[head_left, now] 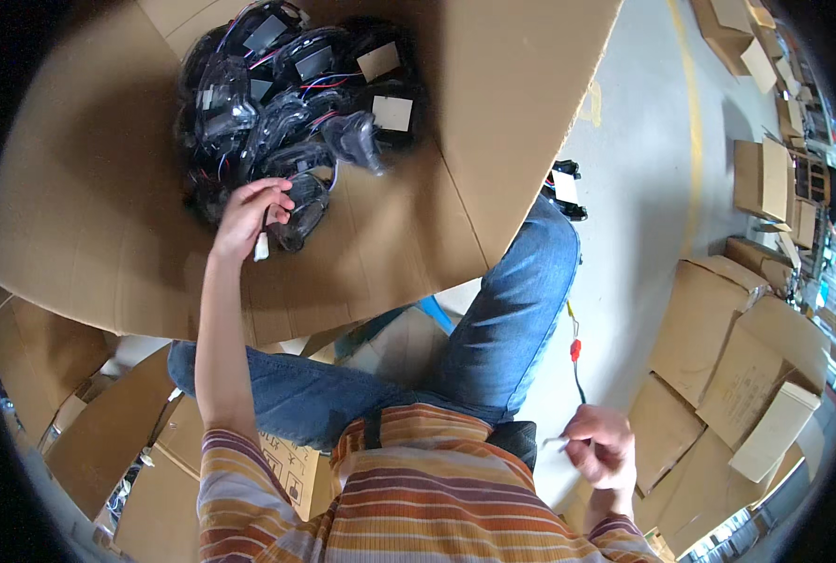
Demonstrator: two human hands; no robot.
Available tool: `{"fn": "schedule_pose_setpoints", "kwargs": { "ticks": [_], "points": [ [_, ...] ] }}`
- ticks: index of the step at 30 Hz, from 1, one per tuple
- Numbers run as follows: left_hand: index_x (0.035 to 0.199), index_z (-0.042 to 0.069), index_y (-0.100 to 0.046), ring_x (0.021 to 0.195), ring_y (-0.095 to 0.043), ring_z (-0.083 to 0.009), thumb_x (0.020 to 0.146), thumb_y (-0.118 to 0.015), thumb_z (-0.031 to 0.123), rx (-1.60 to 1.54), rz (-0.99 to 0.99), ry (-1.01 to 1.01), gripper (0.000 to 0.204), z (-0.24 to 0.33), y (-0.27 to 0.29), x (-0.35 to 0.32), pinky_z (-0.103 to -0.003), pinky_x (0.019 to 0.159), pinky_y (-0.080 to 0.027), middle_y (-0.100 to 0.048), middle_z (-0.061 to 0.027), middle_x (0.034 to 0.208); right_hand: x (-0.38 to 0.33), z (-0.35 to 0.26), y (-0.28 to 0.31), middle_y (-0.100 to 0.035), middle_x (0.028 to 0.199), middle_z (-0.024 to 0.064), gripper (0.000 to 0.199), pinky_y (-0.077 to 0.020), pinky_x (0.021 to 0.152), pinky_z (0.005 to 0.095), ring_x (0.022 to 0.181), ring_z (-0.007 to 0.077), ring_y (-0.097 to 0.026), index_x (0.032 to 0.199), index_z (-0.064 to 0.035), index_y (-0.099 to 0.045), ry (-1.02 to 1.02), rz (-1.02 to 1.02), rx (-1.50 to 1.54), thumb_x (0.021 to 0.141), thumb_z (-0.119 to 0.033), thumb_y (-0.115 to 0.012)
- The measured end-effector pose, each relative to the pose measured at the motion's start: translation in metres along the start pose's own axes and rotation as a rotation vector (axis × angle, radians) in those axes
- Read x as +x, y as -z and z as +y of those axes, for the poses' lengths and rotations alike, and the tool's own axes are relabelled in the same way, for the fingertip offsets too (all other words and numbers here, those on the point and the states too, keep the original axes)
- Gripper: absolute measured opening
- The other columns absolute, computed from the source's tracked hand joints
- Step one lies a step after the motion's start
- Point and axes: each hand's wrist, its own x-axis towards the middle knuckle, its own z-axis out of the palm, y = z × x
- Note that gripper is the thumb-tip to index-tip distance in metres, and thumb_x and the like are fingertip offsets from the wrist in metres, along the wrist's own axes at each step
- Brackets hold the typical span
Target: The person connects plastic wiring harnesses to automotive headlight housing components by hand, joining the plastic connectors together.
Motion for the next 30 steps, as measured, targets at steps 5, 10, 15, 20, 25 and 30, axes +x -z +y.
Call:
{"fn": "schedule_pose_setpoints", "kwargs": {
  "ticks": [5,10,15,20,25,30],
  "points": [
    [0.118,-0.010,-0.034,0.090,-0.056,-0.0294,0.082,-0.048,0.032,-0.165,-0.291,-0.163,0.058,0.059,-0.043,-0.075,-0.036,0.083,-0.042,-0.048,-0.0254,0.109,0.008,-0.009,-0.024,-0.051,0.060,0.0071,0.016,-0.0357,0.042,0.0296,0.049,0.0201,-0.049,0.076,-0.0017,-0.054,0.180,-0.193,0.072,0.063,0.006,-0.058],
    [0.126,0.003,-0.032,0.105,-0.049,-0.0239,0.076,-0.048,-0.001,0.054,-0.613,-0.300,0.052,0.068,-0.100,-0.134,-0.032,0.086,-0.041,-0.047,-0.0162,0.117,0.012,-0.012,-0.040,-0.050,0.059,0.0071,0.013,-0.0365,0.042,0.0299,0.048,0.0212,-0.049,0.074,-0.0022,-0.053,0.231,-0.229,-0.009,0.064,0.004,-0.058],
    [0.096,0.006,-0.055,0.065,-0.058,-0.0226,0.066,-0.060,0.002,0.723,-0.160,-0.743,0.030,0.051,-0.145,-0.161,-0.032,0.060,-0.048,-0.060,-0.0069,0.084,0.024,-0.017,-0.050,-0.051,0.060,0.0062,0.014,-0.0375,0.043,0.0299,0.049,0.0211,-0.050,0.074,-0.0024,-0.053,0.245,-0.241,-0.013,0.064,0.004,-0.059],
    [0.082,0.003,-0.050,0.079,-0.055,-0.0260,0.074,-0.057,0.007,0.609,-0.162,-0.945,0.011,0.032,-0.176,-0.159,-0.033,0.068,-0.043,-0.053,-0.0101,0.093,0.026,-0.018,-0.057,-0.051,0.061,0.0059,0.014,-0.0368,0.042,0.0288,0.048,0.0196,-0.049,0.075,-0.0029,-0.052,0.227,-0.222,0.028,0.065,0.004,-0.058],
    [0.110,-0.002,-0.035,0.071,-0.058,-0.0308,0.079,-0.049,0.006,0.559,-0.375,-0.602,0.035,0.009,-0.187,-0.183,-0.035,0.060,-0.048,-0.054,-0.0207,0.090,0.025,-0.013,-0.061,-0.048,0.058,0.0049,0.013,-0.0323,0.040,0.0295,0.046,0.0179,-0.046,0.076,-0.0022,-0.052,0.115,-0.141,0.091,0.066,0.004,-0.058],
    [0.118,-0.003,-0.028,0.067,-0.057,-0.0322,0.073,-0.056,0.007,0.765,-0.487,-0.600,0.054,0.020,-0.180,-0.193,-0.036,0.057,-0.047,-0.053,-0.0202,0.086,0.020,-0.017,-0.036,-0.053,0.062,0.0062,0.014,-0.0368,0.043,0.0275,0.051,0.0187,-0.050,0.073,-0.0020,-0.057,0.297,-0.097,0.056,0.062,0.004,-0.060]
  ]
}}
